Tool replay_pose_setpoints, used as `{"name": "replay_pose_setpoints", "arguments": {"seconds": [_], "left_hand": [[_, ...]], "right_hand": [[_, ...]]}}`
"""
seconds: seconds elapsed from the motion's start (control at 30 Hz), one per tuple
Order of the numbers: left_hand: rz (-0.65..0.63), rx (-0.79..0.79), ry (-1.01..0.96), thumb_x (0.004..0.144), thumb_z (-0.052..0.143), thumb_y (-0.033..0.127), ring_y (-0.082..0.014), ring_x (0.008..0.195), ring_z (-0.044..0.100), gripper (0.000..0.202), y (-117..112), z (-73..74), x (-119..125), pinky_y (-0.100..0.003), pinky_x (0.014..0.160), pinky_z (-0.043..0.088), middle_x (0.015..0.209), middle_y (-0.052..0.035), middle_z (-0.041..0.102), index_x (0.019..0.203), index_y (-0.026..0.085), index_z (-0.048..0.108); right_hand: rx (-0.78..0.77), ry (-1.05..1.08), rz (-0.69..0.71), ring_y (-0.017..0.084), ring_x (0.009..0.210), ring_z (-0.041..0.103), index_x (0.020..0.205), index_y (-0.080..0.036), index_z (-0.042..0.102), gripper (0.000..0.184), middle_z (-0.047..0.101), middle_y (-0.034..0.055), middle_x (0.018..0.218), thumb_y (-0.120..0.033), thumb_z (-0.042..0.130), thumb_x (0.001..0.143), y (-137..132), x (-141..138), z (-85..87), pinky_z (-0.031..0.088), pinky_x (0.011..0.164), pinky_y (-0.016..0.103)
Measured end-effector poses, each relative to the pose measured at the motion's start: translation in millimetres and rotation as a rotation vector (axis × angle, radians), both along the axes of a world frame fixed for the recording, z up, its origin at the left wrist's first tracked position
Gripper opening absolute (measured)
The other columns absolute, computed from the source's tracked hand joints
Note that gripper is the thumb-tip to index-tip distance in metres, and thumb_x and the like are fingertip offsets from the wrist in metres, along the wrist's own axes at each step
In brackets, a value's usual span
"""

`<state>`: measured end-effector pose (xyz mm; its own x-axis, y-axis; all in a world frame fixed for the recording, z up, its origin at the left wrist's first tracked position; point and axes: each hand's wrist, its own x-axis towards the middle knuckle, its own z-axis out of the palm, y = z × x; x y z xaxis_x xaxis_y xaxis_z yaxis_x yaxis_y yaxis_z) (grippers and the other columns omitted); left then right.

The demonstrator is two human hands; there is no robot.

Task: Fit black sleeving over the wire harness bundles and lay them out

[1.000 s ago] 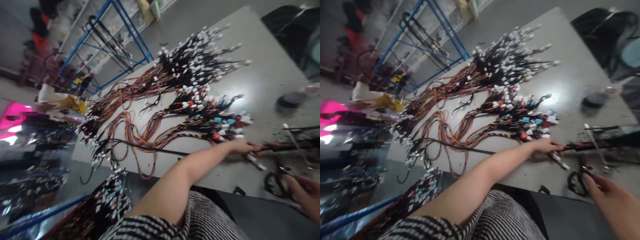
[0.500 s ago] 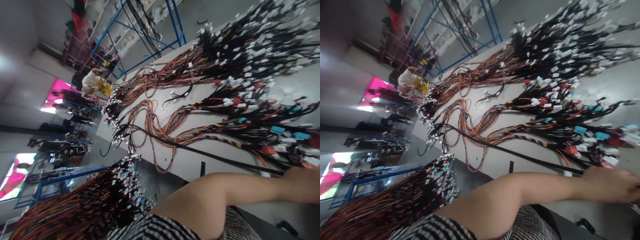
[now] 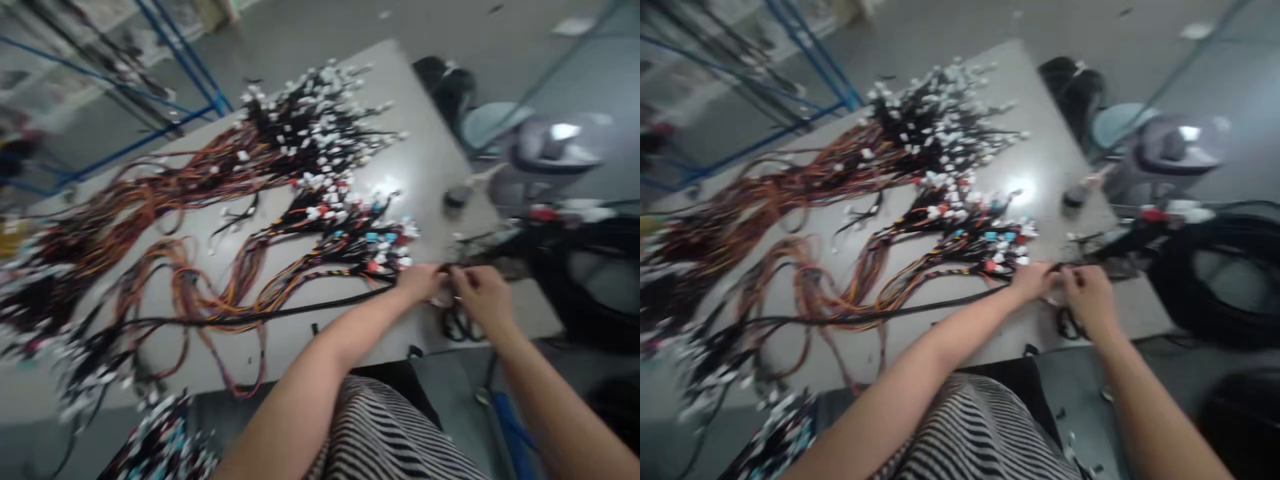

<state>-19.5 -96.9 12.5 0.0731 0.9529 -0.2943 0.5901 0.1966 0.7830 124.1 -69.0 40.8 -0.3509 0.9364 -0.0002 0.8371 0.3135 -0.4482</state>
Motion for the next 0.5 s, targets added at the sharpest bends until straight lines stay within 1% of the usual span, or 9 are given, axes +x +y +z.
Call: {"name": "replay_pose_setpoints", "arguments": {"seconds": [0.07,0.1,0.17,0.23,0.27,0.3,0.4,0.43,0.5], "left_hand": [[0.059,0.017,-0.02,0.095,0.049,0.034,-0.0235,0.108,0.064,0.033,5,-7.4,-2,-0.034,0.091,0.051,0.117,-0.0102,0.07,0.12,0.02,0.066],[0.08,0.031,-0.035,0.094,0.051,0.033,-0.0233,0.111,0.063,0.033,6,-10.3,-3,-0.035,0.095,0.05,0.118,-0.0097,0.069,0.121,0.019,0.066],[0.12,0.064,-0.068,0.091,0.056,0.027,-0.0229,0.112,0.063,0.032,7,-14.2,-3,-0.034,0.098,0.048,0.119,-0.0106,0.069,0.119,0.016,0.066],[0.152,0.102,-0.091,0.088,0.06,0.021,-0.0228,0.11,0.064,0.031,6,-16.5,-2,-0.034,0.098,0.049,0.116,-0.0118,0.07,0.116,0.014,0.068],[0.162,0.123,-0.096,0.086,0.061,0.019,-0.0226,0.108,0.064,0.03,5,-17.5,-1,-0.034,0.097,0.049,0.115,-0.0118,0.071,0.115,0.013,0.068],[0.168,0.146,-0.094,0.086,0.062,0.018,-0.0224,0.106,0.065,0.029,4,-18.2,-1,-0.034,0.096,0.049,0.113,-0.0115,0.071,0.114,0.013,0.069],[0.151,0.204,-0.061,0.087,0.06,0.019,-0.0222,0.101,0.066,0.028,2,-18.0,1,-0.033,0.093,0.05,0.108,-0.0114,0.072,0.113,0.013,0.069],[0.136,0.207,-0.044,0.087,0.059,0.02,-0.0224,0.1,0.066,0.028,1,-16.6,1,-0.033,0.091,0.05,0.107,-0.0118,0.072,0.113,0.013,0.069],[0.084,0.182,-0.017,0.088,0.057,0.022,-0.0226,0.097,0.066,0.029,2,-11.5,-1,-0.032,0.087,0.05,0.104,-0.0119,0.073,0.113,0.013,0.069]], "right_hand": [[0.027,0.19,-0.018,0.019,0.065,0.054,0.069,-0.017,0.06,0.054,0.059,0.009,0.068,-0.063,0.039,0.089,-11,18,25.5,0.04,0.064,0.031],[0.029,0.226,-0.062,0.017,0.062,0.052,0.067,-0.017,0.059,0.053,0.058,0.0069,0.065,-0.062,0.041,0.089,-18,24,33.3,0.039,0.062,0.029],[0.019,0.245,-0.23,0.016,0.058,0.051,0.065,-0.017,0.058,0.052,0.056,0.0055,0.059,-0.061,0.043,0.089,-27,39,39.0,0.038,0.061,0.029],[-0.016,0.24,-0.401,0.018,0.059,0.053,0.066,-0.016,0.059,0.055,0.058,0.0072,0.06,-0.064,0.041,0.087,-29,54,33.9,0.039,0.062,0.03],[-0.048,0.233,-0.447,0.019,0.061,0.054,0.068,-0.015,0.061,0.057,0.059,0.0087,0.063,-0.066,0.041,0.085,-27,61,28.5,0.039,0.063,0.032],[-0.096,0.227,-0.457,0.02,0.062,0.055,0.072,-0.015,0.063,0.059,0.062,0.0103,0.069,-0.069,0.041,0.082,-23,66,22.1,0.041,0.065,0.033],[-0.305,0.231,-0.349,0.021,0.067,0.057,0.084,-0.014,0.067,0.064,0.066,0.013,0.085,-0.073,0.045,0.074,-9,68,4.1,0.043,0.069,0.035],[-0.386,0.239,-0.307,0.021,0.069,0.058,0.085,-0.014,0.067,0.063,0.066,0.0126,0.087,-0.073,0.047,0.073,-4,65,0.0,0.044,0.069,0.034],[-0.579,0.27,-0.272,0.02,0.066,0.057,0.081,-0.015,0.065,0.059,0.065,0.0098,0.077,-0.071,0.046,0.075,4,58,-4.2,0.043,0.063,0.032]]}}
